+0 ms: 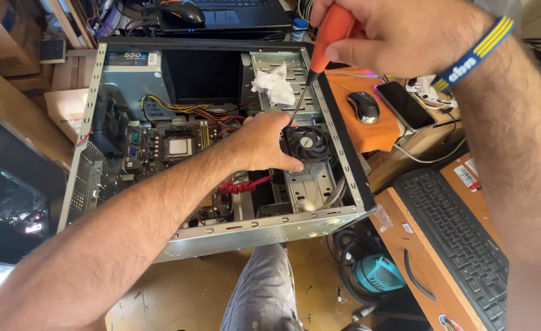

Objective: The person disconnects a fan cable from the motherboard, then uses a screwdriver to loosen and remove the CPU cooler from the computer case. The cooler is lifted out and held in hand.

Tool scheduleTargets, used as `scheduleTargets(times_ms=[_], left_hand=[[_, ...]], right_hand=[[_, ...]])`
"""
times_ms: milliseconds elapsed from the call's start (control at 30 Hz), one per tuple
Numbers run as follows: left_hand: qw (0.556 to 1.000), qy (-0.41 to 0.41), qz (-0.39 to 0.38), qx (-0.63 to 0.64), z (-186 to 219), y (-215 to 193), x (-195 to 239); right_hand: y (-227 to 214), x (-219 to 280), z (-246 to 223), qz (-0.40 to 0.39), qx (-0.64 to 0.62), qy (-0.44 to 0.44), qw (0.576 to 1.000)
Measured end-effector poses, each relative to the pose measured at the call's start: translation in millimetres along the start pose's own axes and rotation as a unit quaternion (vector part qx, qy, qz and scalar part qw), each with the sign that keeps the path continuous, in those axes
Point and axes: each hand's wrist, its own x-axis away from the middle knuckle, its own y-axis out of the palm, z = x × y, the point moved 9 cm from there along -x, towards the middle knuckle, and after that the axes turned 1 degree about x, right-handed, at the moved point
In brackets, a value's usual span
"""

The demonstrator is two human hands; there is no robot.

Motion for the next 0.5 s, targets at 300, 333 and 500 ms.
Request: scheduleTargets(times_ms=[300, 333, 500], left_hand=[[1.000, -0.002, 0.013, 0.019, -4.4, 1.7, -1.0], [1.000, 0.000, 0.012, 0.020, -5.3, 2.6, -1.5], [0.999, -0.009, 0.007, 0.032, -2.5, 0.1, 0.8]], right_hand=[[-2.8, -17.2, 0.6, -0.077, 0.213, 0.130, 0.965], [0.2, -20.5, -8.6, -0.076, 0.155, 0.097, 0.980], [4.0, -20.8, 0.3, -0.110, 0.219, 0.160, 0.956]])
